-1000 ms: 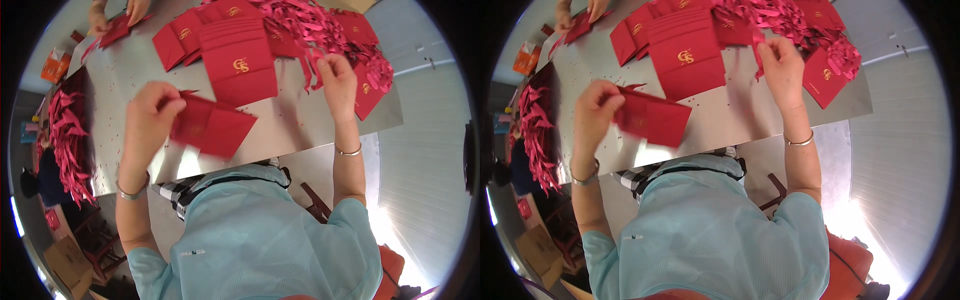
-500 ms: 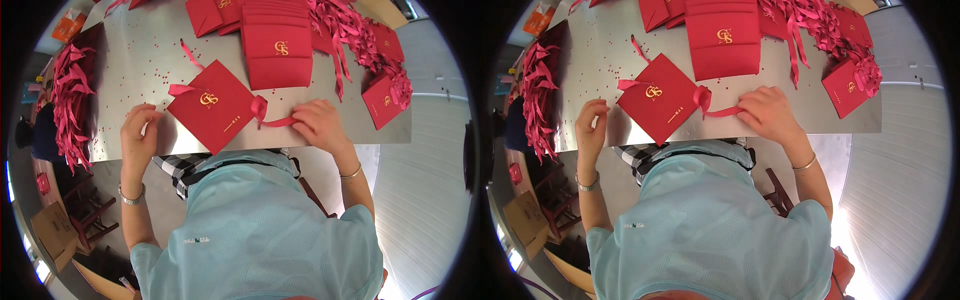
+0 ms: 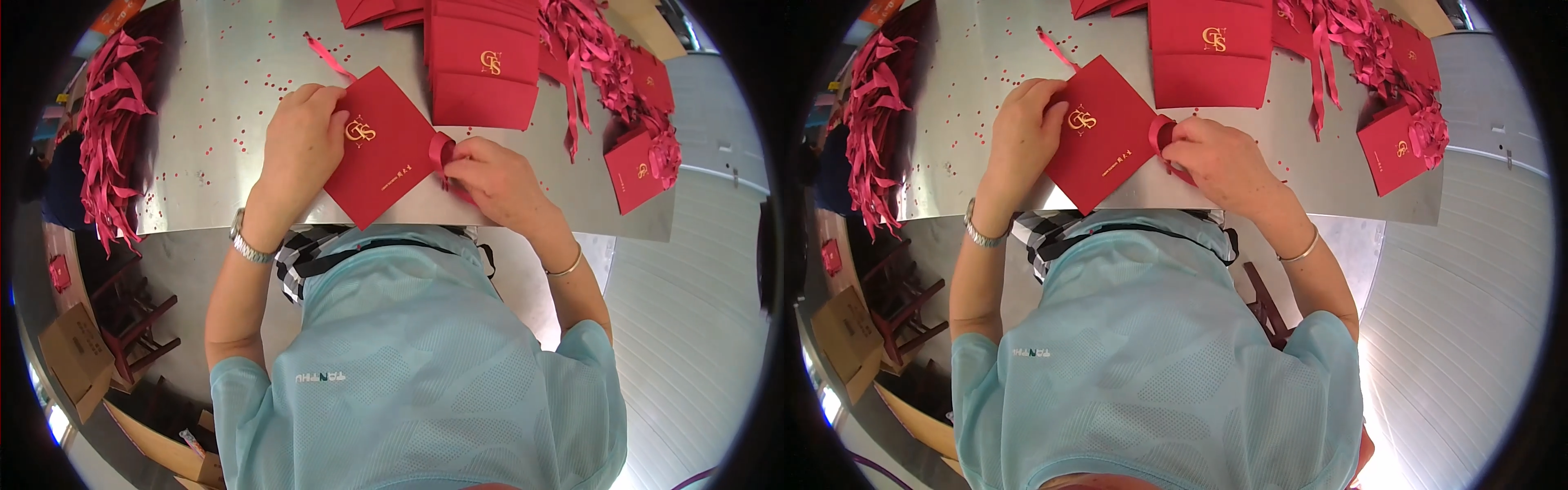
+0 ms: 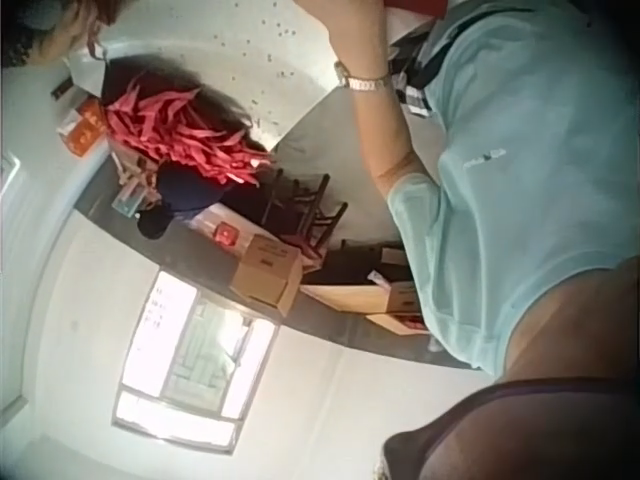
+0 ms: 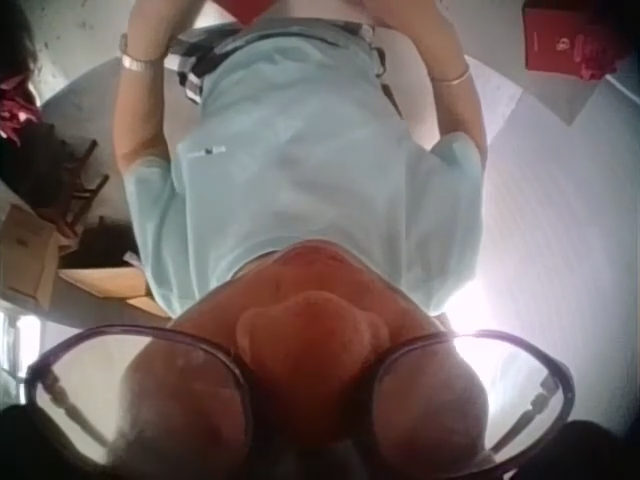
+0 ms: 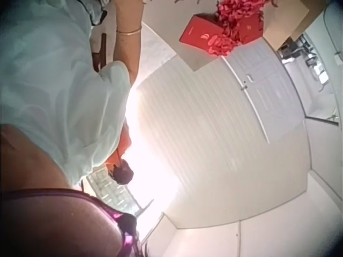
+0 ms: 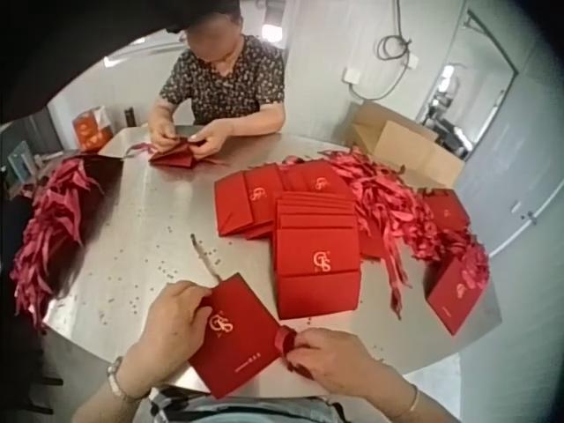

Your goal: The person picks up a red envelope and a pink ribbon, threads the ribbon through the holes in the envelope by hand, and ties it into a bow. They then place the finished envelope onto a stack on the table and repeat the process.

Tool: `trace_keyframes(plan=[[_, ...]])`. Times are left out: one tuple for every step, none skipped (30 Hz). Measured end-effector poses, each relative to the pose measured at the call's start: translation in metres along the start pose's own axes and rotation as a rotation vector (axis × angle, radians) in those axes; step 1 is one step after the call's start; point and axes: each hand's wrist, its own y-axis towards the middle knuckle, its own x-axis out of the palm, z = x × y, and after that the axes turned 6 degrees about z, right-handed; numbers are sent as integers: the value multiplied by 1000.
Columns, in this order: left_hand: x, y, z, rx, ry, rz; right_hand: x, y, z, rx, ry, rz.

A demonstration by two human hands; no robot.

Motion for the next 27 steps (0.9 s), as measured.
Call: trace_keyframes(plan=[[4, 4, -3, -5, 4, 2, 0, 1, 5, -6, 4, -2], [7, 10, -3, -17, 50, -53, -1, 3, 10, -37, -8, -57], [10, 15, -3, -29, 95, -107, -3, 6, 15, -69, -21, -112], [11, 20, -2, -38, 108, -99, -3, 9, 18, -83, -21, -110], [12, 23, -1, -41, 120, -79, -4, 12, 19, -135, -48, -41], [12, 25, -1, -51, 124, -62, -5, 14, 19, -189, -76, 29], [11, 28, -1, -58, 129, -41, -9, 13, 18, -177, -112, 43], [6, 32, 0, -95, 90, -83, -14, 12, 18, -144, -106, 56], [3, 32, -1, -126, 47, -101, -22, 13, 18, -120, -98, 70], [2, 31, -4, -150, 0, -115, -32, 12, 18, -14, -4, 27], [-1, 32, -3, -214, -44, -151, -45, 11, 17, 91, 86, -13], [-1, 29, -7, -224, -82, -160, -55, 11, 14, 298, 156, -52], [-3, 28, -7, -281, -114, -222, -65, 11, 12, 507, 229, -90], [-1, 28, -10, -302, -174, -271, -72, 7, 16, 418, -41, -145], [-4, 26, -8, -289, -214, -298, -78, 3, 19, 346, -305, -198], [-7, 25, -6, -276, -253, -327, -84, 6, 21, 318, -319, -169], [-7, 22, -6, -279, -253, -334, -89, 8, 20, 320, -319, -209], [-4, 19, -7, -274, -265, -347, -96, 10, 17, 335, -328, -250], [-5, 15, -7, -261, -274, -325, -104, 13, 14, 318, -168, -158], [-6, 14, -3, -259, -257, -317, -112, 15, 17, 321, -181, -135], [-9, 12, 0, -267, -236, -306, -120, 20, 20, 394, -36, -108], [-6, 8, -1, -214, -247, -216, -126, 26, 21, 465, 113, -83], [-6, 8, 0, -206, -247, -211, -126, 32, 25, 429, -21, 7], [-6, 8, 1, -224, -246, -209, -126, 36, 27, 428, -25, 12], [-6, 9, 1, -245, -247, -209, -125, 39, 29, 238, -436, 148], [-5, 9, 0, -246, -251, -204, -124, 42, 31, 30, -841, 278], [-5, 8, -2, -250, -291, -204, -116, 43, 32, 25, -844, 275]])
